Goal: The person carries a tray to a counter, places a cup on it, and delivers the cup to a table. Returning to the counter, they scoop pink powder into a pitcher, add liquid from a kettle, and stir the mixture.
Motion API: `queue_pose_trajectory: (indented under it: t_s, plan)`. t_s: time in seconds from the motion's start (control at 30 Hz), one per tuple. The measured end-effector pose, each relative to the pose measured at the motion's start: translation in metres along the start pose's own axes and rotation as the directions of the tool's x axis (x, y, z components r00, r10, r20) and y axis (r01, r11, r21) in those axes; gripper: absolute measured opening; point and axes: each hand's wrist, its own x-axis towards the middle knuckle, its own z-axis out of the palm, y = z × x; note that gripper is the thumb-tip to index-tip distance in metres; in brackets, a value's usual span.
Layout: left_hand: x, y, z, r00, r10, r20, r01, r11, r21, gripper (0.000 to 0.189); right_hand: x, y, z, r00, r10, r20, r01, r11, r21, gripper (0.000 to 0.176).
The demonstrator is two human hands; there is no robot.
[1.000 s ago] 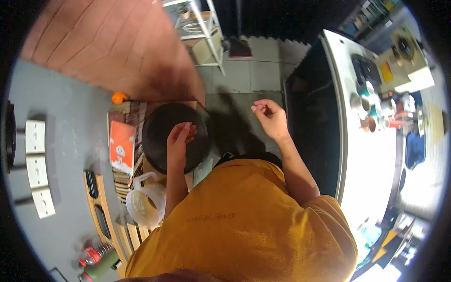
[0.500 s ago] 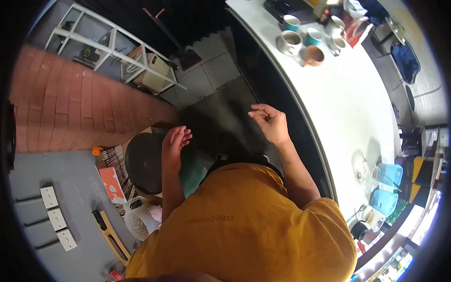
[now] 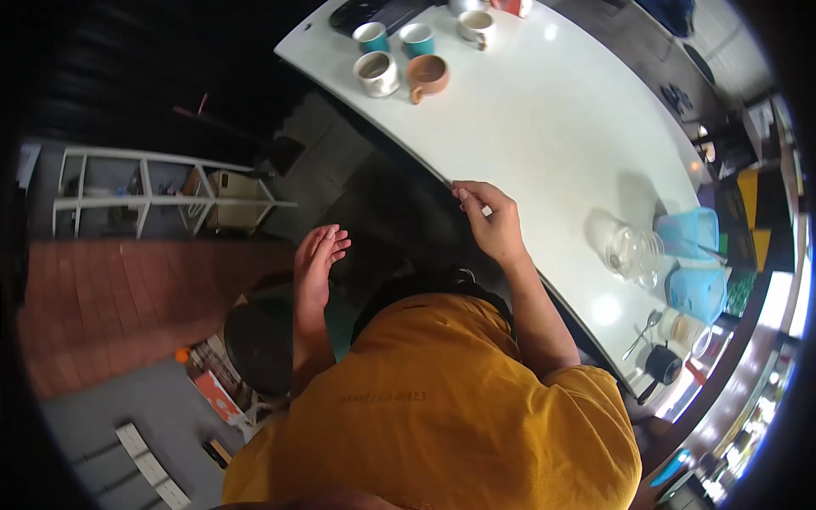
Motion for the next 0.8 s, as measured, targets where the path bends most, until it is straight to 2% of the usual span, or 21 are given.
queue_pose_trajectory:
  t_s: [0.07, 0.13, 0.27, 0.3, 0.47, 0.53, 0.6, 0.67, 0.8]
  plan:
    - [0.016, 0.002, 0.012, 0.997, 0.069, 0.034, -0.066, 0.996, -0.06, 0.025, -0.002, 0.007, -0.01, 0.998, -0.021, -0.053, 0.017, 0.997, -0.072, 0.012]
    - [0.033, 0.007, 0.02, 0.992, 0.068, 0.105, -0.063, 0.997, -0.05, 0.023, -0.004, 0.007, -0.016, 0.981, -0.13, -0.141, 0.103, 0.977, -0.185, 0.01]
    - [0.081, 0.019, 0.043, 0.953, 0.081, 0.293, -0.079, 0.997, -0.018, 0.021, -0.011, 0.002, -0.031, 0.944, -0.116, -0.308, 0.029, 0.961, -0.275, 0.009]
    - [0.095, 0.022, 0.049, 0.934, 0.067, 0.351, -0.071, 0.997, 0.0, 0.02, -0.015, 0.001, -0.036, 0.926, -0.065, -0.371, -0.043, 0.96, -0.275, 0.01]
    - [0.148, 0.043, 0.092, 0.783, 0.081, 0.617, -0.126, 0.992, 0.03, 0.019, -0.045, -0.005, -0.051, 0.779, 0.038, -0.626, -0.25, 0.935, -0.253, 0.014]
    - [0.163, 0.048, 0.109, 0.715, 0.091, 0.693, -0.15, 0.988, 0.025, 0.018, -0.061, 0.002, -0.052, 0.692, 0.038, -0.72, -0.162, 0.981, -0.104, 0.016]
    - [0.171, 0.051, 0.125, 0.66, 0.059, 0.749, -0.128, 0.991, 0.035, 0.018, -0.076, -0.001, -0.047, 0.613, 0.03, -0.79, -0.151, 0.985, -0.079, 0.017]
    - [0.172, 0.047, 0.138, 0.61, 0.033, 0.792, -0.107, 0.993, 0.04, 0.018, -0.093, -0.002, -0.041, 0.52, 0.077, -0.851, -0.24, 0.969, -0.059, 0.017]
    - [0.171, 0.042, 0.159, 0.534, -0.007, 0.846, -0.094, 0.993, 0.067, 0.019, -0.125, -0.005, -0.034, 0.394, 0.132, -0.909, -0.293, 0.956, 0.011, 0.017]
